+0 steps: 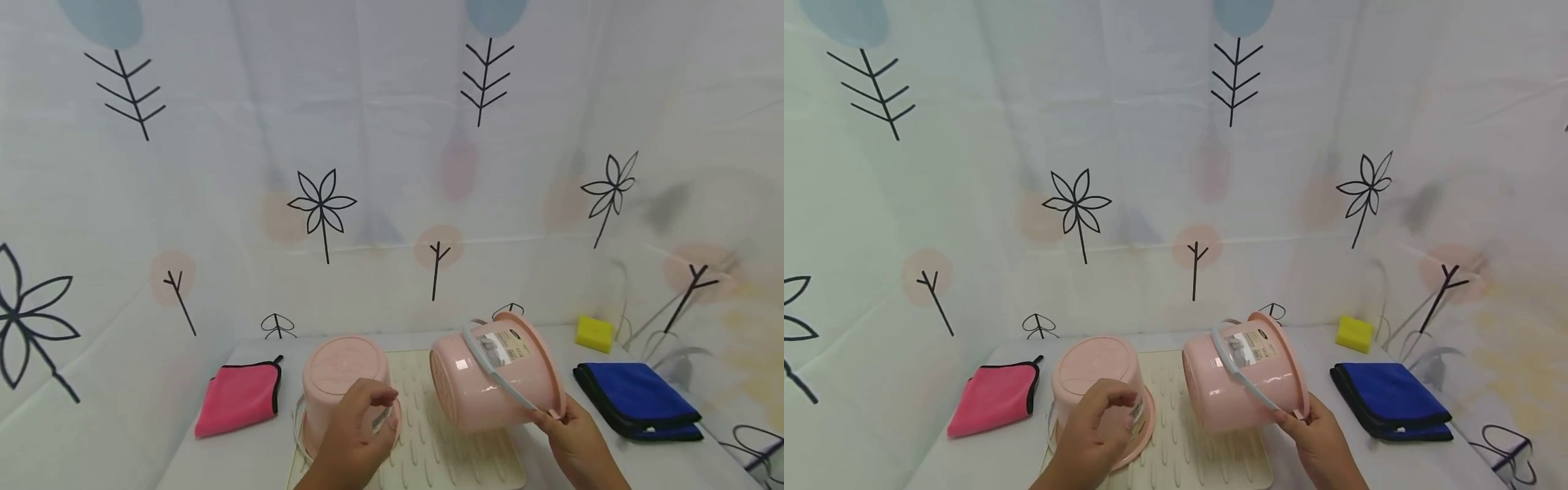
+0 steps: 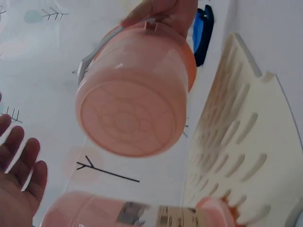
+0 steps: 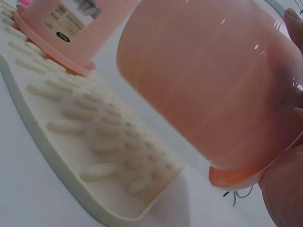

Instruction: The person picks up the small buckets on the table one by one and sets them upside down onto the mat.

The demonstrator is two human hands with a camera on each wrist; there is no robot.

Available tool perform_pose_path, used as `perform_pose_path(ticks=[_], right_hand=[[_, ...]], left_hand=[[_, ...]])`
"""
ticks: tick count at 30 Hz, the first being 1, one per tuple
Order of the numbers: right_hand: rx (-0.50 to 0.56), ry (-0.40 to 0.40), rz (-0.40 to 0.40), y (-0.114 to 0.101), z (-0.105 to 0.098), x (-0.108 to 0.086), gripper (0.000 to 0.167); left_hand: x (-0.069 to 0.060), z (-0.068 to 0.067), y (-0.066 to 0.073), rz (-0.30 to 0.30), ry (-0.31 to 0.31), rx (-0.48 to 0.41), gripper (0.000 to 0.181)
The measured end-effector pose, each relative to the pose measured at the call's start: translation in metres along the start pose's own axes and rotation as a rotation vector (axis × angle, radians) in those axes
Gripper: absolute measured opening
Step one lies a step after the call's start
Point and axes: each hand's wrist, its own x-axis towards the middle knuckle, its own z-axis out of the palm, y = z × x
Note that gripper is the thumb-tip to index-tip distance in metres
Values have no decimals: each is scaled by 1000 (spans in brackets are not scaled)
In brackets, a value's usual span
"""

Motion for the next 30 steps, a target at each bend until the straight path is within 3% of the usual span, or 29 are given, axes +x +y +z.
perform_pose_path(ticks=[5, 11, 14, 18, 24, 30], right_hand=[[-48, -5, 9, -4, 3, -2, 73], [-84, 3, 51, -8, 6, -2, 77], [-77, 3, 47, -8, 5, -3, 78], [-52, -5, 13, -6, 4, -4, 75], [-43, -6, 10, -6, 3, -3, 75], [6, -33, -9, -6, 2, -4, 72]], left_hand=[[5, 15, 5, -217, -163, -36, 42], [11, 31, 3, -261, -179, 22, 46], [15, 38, 2, -318, -179, 65, 54], [23, 47, 0, -411, -177, 89, 82], [29, 58, -6, -475, -231, 160, 133], [24, 65, -9, -504, -273, 177, 151]])
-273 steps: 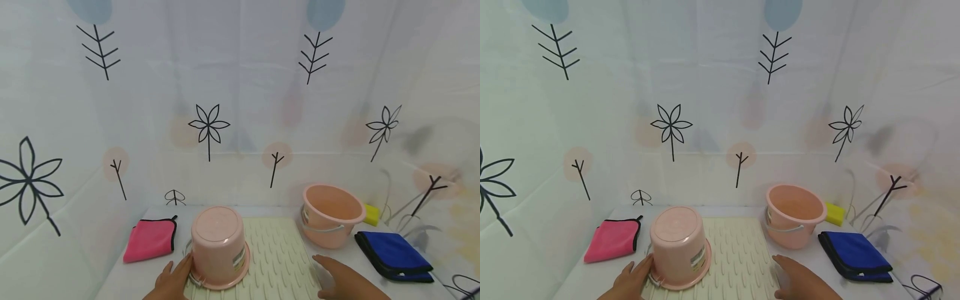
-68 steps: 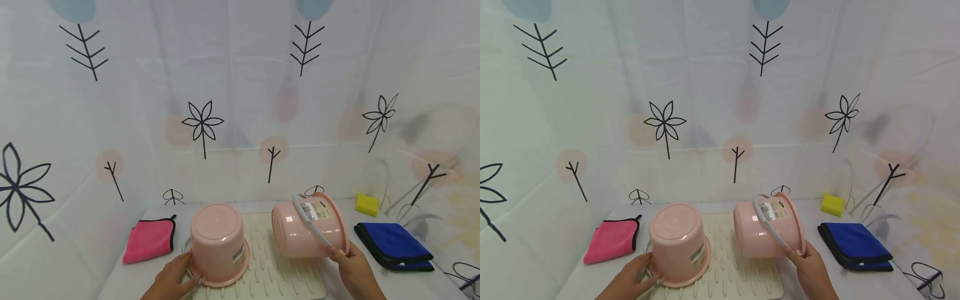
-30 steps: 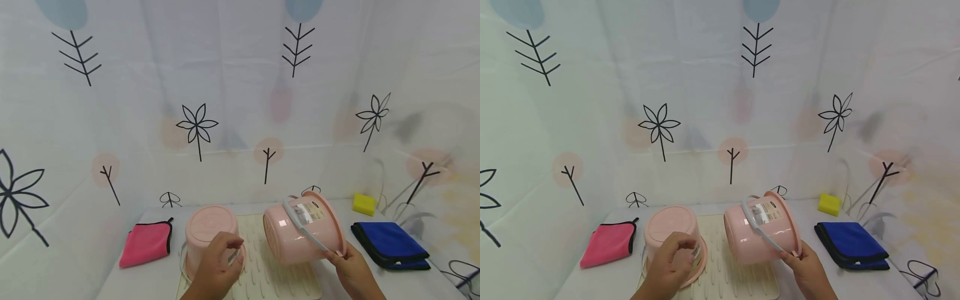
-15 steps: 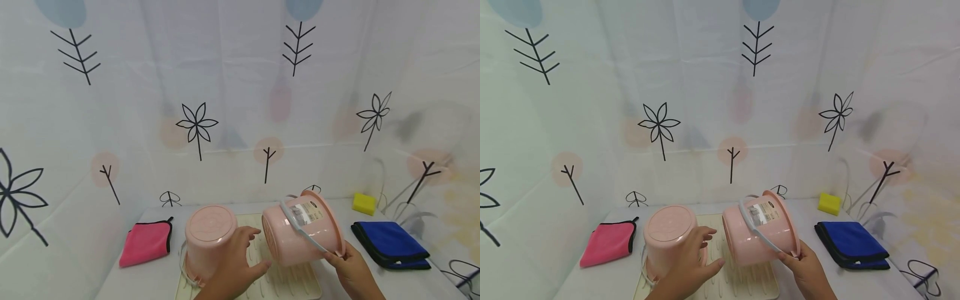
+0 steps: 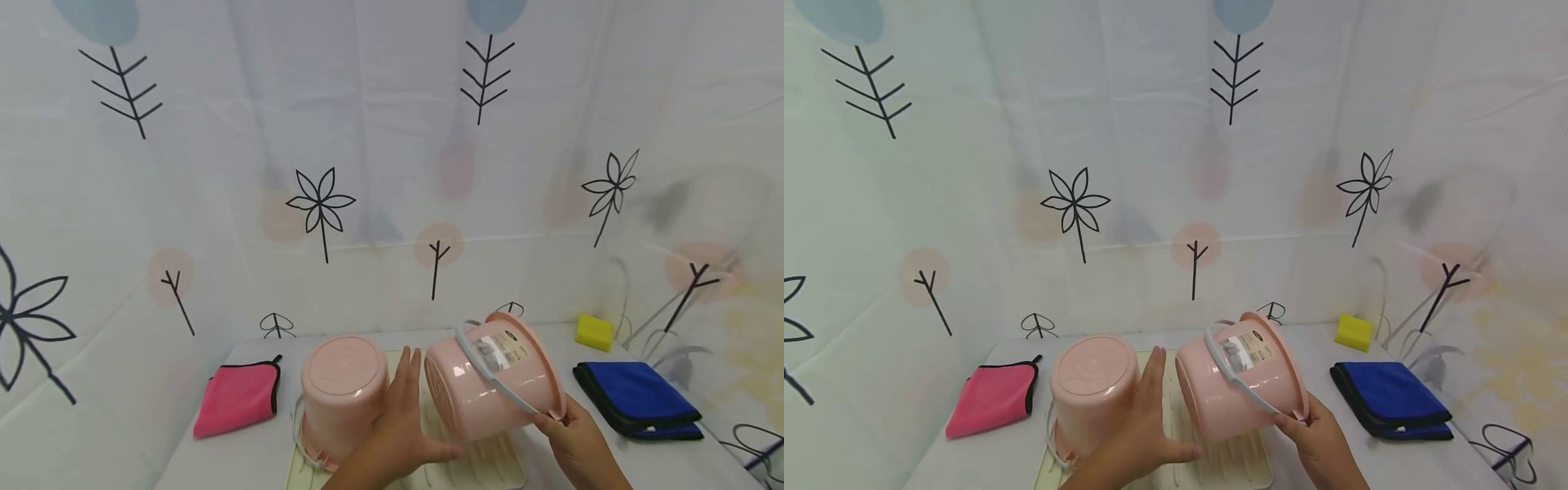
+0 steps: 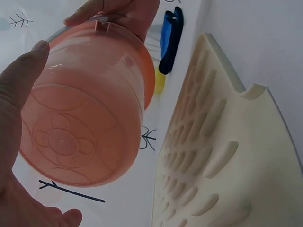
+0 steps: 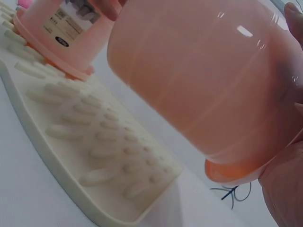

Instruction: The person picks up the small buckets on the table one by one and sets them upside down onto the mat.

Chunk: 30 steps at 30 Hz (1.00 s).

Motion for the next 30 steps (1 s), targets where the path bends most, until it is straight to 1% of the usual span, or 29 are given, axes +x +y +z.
perform_pose_path(ticks=[3, 6, 9, 13, 15, 18, 21, 24, 26, 30], right_hand=[[25, -31, -29, 0, -1, -2, 69], [49, -58, -64, 1, -2, -3, 67], [78, -92, -89, 3, -3, -3, 58], [107, -119, -94, 6, -4, -4, 40], [110, -122, -91, 7, -4, -4, 37], [108, -126, -76, 7, -4, -4, 38], [109, -142, -72, 8, -5, -5, 38], [119, -173, -78, 8, -5, -5, 37], [133, -199, -88, 7, -5, -6, 37], [172, -259, -126, 4, -4, -7, 38]], left_hand=[[0, 3, -1, 22, -5, 8, 153], [1, 6, -2, 33, -4, -7, 155], [3, 9, -2, 17, -3, -32, 156], [5, 14, -2, -27, 6, -64, 156], [6, 15, -2, -45, 11, -61, 157], [4, 18, -1, -51, 18, -36, 158], [1, 20, -1, -23, 13, -23, 159], [-2, 21, 0, 20, 24, -2, 160], [-3, 22, 0, 55, 48, 13, 159], [-5, 26, -1, 119, 117, 47, 151]])
